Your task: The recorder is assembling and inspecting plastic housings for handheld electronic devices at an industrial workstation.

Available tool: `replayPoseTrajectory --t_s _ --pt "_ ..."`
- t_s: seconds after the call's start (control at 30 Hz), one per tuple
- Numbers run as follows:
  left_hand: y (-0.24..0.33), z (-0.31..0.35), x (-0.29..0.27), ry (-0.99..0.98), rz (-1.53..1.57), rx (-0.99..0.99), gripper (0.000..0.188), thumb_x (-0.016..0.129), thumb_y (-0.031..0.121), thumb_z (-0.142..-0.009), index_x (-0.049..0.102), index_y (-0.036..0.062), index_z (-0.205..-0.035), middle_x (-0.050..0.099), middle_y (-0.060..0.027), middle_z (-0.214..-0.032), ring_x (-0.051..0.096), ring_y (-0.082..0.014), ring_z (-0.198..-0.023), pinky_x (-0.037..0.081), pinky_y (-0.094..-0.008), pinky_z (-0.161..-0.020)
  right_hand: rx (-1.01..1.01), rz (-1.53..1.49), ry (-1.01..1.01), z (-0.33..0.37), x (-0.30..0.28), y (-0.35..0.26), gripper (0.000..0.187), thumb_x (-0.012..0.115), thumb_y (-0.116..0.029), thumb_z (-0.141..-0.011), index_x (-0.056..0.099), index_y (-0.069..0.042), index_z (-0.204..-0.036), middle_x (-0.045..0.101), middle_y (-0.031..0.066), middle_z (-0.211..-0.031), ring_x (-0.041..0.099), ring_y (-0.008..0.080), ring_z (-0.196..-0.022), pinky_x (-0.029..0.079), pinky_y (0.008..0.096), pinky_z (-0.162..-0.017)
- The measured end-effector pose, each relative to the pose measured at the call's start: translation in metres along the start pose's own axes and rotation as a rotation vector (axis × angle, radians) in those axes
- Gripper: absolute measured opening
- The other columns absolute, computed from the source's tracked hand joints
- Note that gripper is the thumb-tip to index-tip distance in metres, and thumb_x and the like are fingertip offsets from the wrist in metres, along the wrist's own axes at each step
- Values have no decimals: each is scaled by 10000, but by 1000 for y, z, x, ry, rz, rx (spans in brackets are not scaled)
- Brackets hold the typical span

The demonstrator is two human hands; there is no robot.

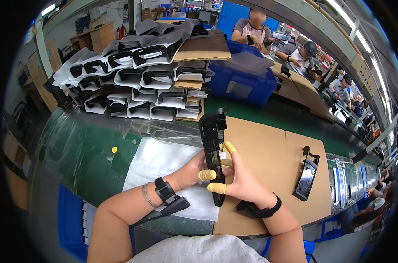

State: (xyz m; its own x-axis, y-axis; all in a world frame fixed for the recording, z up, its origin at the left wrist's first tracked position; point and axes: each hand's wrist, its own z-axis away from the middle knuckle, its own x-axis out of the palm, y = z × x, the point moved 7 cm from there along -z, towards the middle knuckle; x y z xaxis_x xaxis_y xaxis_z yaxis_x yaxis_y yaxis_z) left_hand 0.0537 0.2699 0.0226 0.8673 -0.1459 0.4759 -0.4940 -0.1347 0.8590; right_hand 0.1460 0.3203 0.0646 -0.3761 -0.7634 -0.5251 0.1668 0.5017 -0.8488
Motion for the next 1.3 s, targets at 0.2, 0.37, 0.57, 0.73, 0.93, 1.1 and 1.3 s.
replayPoseTrajectory --t_s 0.2,0.37,0.57,0.73,0.93,1.1,1.3 --pt "-11 0 -11 -31 -101 143 884 742 237 -822 144 114 -1462 382 -116 -1415 489 -235 -1225 432 -388 -1027 2 -72 -39 -5 -6 1 1042 847 -246 -665 199 31 -1433 648 161 -992 655 191 -854 521 305 -752" --pt "-8 1 -28 136 -108 130 787 432 595 -926 158 119 -1490 400 -62 -1160 520 -171 -992 510 -313 -724 157 -776 -111 -7 -25 10 745 742 -186 -782 354 11 -1386 618 84 -1049 602 139 -857 509 275 -774" --pt "1 1 -25 175 -99 112 828 429 634 -907 156 125 -1501 383 -61 -1176 512 -181 -1000 494 -317 -748 -139 -1517 -138 -18 -39 -3 730 548 -544 -877 420 -17 -1366 541 208 -1268 595 328 -1051 511 448 -888" --pt "-3 6 -26 203 -125 85 868 439 656 -886 156 113 -1502 431 -33 -1208 529 -208 -1027 507 -338 -746 -155 -1782 -180 -19 -44 2 719 548 -558 -871 448 -26 -1343 529 183 -1294 520 310 -1148 403 438 -990" --pt "-3 7 -25 192 -157 83 830 424 631 -906 167 112 -1500 428 -41 -1208 525 -206 -1021 505 -334 -745 -145 -1831 -37 -21 -54 12 629 537 -584 -860 548 -84 -1241 554 146 -1254 525 263 -1117 404 415 -933" --pt "0 2 -27 185 -155 88 828 446 617 -906 171 109 -1498 418 -48 -1212 524 -206 -1017 503 -326 -743 -80 -1811 141 -20 -65 18 608 530 -575 -863 570 -73 -1202 555 157 -1248 534 274 -1091 400 411 -933" --pt "-3 6 -25 168 -167 62 957 547 650 -836 145 87 -1499 393 -68 -1226 523 -204 -1010 503 -313 -738 -107 -1882 111 -21 -63 22 612 518 -560 -885 553 -54 -1228 518 187 -1302 541 299 -1112 415 438 -953"
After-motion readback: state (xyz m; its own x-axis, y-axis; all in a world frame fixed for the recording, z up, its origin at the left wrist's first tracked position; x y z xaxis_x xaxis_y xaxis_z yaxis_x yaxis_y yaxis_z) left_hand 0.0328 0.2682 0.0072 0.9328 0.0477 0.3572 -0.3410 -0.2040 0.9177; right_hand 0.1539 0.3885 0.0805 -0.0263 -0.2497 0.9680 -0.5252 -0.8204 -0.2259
